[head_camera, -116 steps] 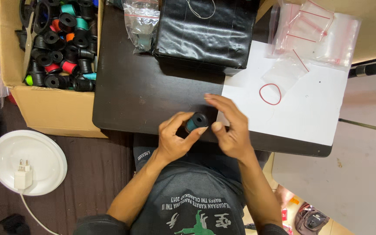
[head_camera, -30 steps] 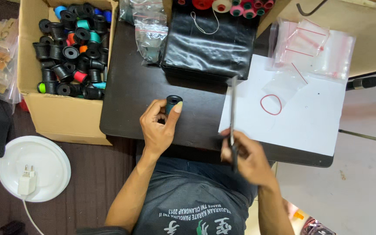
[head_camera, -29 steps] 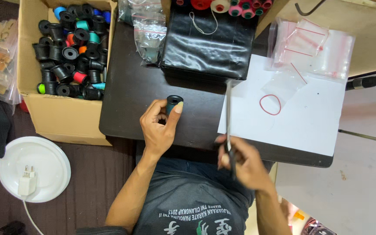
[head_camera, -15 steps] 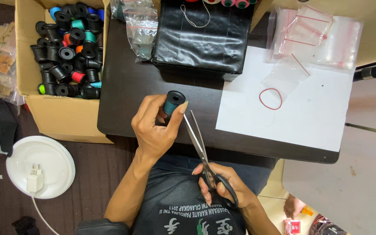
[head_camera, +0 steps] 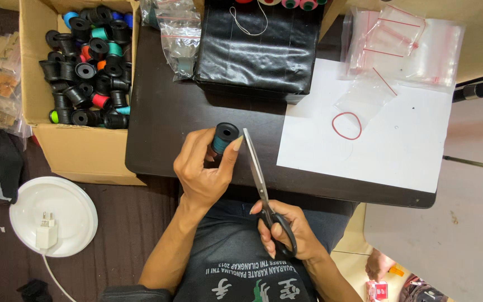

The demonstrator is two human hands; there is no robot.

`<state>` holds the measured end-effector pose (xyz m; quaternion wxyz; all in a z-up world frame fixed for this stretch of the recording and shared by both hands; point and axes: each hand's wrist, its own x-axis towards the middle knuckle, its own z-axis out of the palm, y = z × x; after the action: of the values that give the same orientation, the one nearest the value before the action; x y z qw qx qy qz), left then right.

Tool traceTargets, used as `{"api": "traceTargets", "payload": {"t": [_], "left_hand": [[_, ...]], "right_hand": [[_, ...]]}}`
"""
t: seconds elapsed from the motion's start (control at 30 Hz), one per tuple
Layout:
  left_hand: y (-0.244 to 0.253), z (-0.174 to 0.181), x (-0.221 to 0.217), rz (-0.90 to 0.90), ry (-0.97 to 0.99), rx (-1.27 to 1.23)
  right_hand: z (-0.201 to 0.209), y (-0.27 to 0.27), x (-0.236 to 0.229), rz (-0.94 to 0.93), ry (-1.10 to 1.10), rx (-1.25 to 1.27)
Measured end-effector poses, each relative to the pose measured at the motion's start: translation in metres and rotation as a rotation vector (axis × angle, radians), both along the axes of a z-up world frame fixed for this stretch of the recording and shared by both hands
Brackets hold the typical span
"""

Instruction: The person handles a teal thread spool, pulls and cuts the thread end, then places the spool into a small plastic bag and seals it. The person then picks up a black thread spool and begins to pull its thread end.

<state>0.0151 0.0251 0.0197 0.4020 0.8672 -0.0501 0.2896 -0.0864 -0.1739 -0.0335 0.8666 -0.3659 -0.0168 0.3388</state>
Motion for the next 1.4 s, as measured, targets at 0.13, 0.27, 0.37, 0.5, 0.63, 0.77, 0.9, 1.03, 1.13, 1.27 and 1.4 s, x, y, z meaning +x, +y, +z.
{"api": "traceTargets", "payload": {"t": [0.13,0.27,0.37,0.5,0.63,0.77,0.9,1.03,1.13,1.27,1.4], "left_hand": [[0.006,-0.002,0.0,0.007,0.258,-0.322],[0.013,-0.005,0.006,-0.114,0.473,-0.642],[0.011,-0.011,0.008,-0.18,0.516,-0.718],[0.006,-0.021,0.012,-0.304,0.365,-0.792],[-0.001,-0.013,0.012,-0.323,0.403,-0.891],[-0.004,-0.004,0.016,-0.37,0.406,-0.932],[-0.006,0.001,0.018,-0.444,0.453,-1.025],[-0.011,-0.008,0.016,-0.475,0.464,-1.039],[-0.012,-0.004,0.014,-0.487,0.453,-1.013],[-0.011,-0.009,0.014,-0.514,0.449,-0.98],[-0.013,-0.016,0.012,-0.51,0.46,-0.953]], "right_hand": [[-0.02,-0.003,0.009,-0.015,0.348,-0.099],[0.026,-0.035,0.033,-0.003,-0.335,-0.39],[0.027,-0.055,0.044,-0.167,-0.339,-0.748],[0.052,-0.068,0.069,-0.373,-0.564,-1.4],[0.055,-0.086,0.087,-0.338,-0.564,-1.63],[0.053,-0.092,0.093,-0.394,-0.593,-1.675],[0.045,-0.096,0.099,-0.359,-0.612,-1.856],[0.045,-0.09,0.109,-0.303,-0.668,-1.963],[0.037,-0.09,0.114,-0.301,-0.717,-2.013],[0.042,-0.087,0.12,-0.272,-0.762,-2.052],[0.041,-0.087,0.123,-0.227,-0.75,-2.045]]}}
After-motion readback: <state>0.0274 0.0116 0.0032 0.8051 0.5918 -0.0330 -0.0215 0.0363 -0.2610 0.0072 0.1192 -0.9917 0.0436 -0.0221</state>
